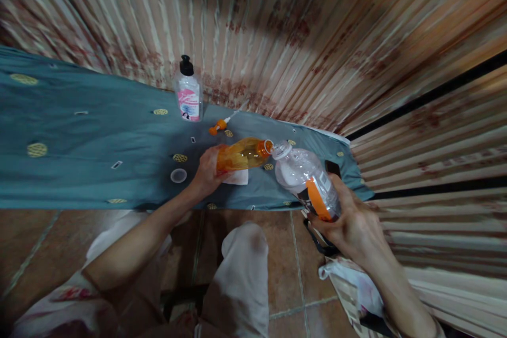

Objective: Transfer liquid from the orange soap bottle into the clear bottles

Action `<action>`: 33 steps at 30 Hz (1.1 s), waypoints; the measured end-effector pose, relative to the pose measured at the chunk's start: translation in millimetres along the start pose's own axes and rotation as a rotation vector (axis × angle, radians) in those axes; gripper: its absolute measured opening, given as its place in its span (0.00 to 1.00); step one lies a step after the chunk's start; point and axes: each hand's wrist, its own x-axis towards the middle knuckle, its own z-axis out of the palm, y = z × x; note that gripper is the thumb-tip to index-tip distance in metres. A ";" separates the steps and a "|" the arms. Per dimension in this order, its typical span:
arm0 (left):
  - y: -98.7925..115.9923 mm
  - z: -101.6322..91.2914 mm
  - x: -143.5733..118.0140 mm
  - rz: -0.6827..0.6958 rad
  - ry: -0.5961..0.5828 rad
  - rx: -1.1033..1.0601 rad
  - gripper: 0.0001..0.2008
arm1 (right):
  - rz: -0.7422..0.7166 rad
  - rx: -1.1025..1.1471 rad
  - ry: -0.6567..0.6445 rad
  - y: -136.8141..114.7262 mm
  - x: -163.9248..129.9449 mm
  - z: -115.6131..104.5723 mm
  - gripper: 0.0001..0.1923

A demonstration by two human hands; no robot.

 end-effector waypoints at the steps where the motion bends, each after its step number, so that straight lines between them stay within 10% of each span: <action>1: -0.2 0.5 -0.2 0.004 0.007 -0.002 0.31 | 0.003 0.001 -0.001 0.1 0.1 -0.3 0.43; 33: 1.2 -0.6 0.1 -0.019 -0.012 -0.006 0.32 | -0.008 0.002 0.013 2.8 0.4 1.0 0.44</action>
